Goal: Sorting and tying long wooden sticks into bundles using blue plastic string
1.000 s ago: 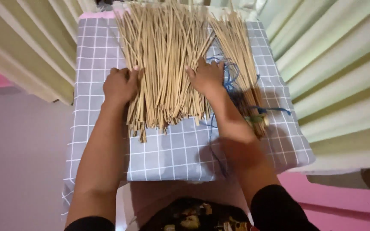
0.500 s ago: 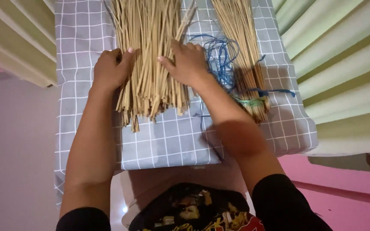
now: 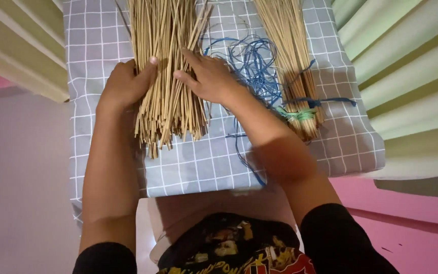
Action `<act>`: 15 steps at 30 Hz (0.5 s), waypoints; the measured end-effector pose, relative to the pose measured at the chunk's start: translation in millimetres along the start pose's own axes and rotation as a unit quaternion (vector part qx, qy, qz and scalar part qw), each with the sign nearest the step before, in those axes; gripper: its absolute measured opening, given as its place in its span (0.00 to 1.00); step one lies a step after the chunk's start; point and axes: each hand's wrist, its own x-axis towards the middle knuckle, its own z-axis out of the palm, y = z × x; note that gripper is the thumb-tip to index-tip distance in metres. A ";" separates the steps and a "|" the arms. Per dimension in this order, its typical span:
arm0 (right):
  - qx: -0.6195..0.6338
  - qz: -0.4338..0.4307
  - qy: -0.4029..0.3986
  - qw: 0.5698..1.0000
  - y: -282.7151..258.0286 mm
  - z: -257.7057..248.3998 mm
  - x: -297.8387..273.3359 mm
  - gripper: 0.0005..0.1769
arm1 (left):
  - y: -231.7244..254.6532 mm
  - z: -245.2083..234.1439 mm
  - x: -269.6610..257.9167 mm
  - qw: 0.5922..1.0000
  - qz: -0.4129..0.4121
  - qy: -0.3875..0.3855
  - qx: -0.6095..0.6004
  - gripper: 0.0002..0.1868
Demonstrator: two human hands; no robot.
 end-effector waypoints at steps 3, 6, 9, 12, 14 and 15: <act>-0.012 0.004 0.015 1.000 2.1 0.0 -1.7 0.44 | 0.8 -1.7 0.5 1.000 -0.004 -0.013 0.016 0.38; 0.050 -0.027 -0.004 0.998 -25.4 -38.9 -26.3 0.41 | 41.3 -15.3 -26.2 0.988 -0.023 -0.095 0.117 0.57; 0.099 0.009 -0.039 0.994 -44.6 -56.6 -33.4 0.42 | 39.6 -11.0 -22.8 0.994 0.006 -0.098 0.055 0.51; 0.083 -0.037 -0.031 0.995 -35.2 -42.8 -27.6 0.44 | 56.7 -6.8 -25.9 0.990 -0.015 -0.115 0.087 0.45; 0.128 -0.034 -0.031 0.991 -34.9 -44.6 -29.8 0.45 | 56.2 -7.9 -23.0 0.987 -0.021 -0.129 0.096 0.46; 0.173 -0.036 -0.030 0.984 -35.5 -44.3 -30.7 0.46 | 54.9 -8.8 -22.7 0.984 -0.029 -0.139 0.106 0.46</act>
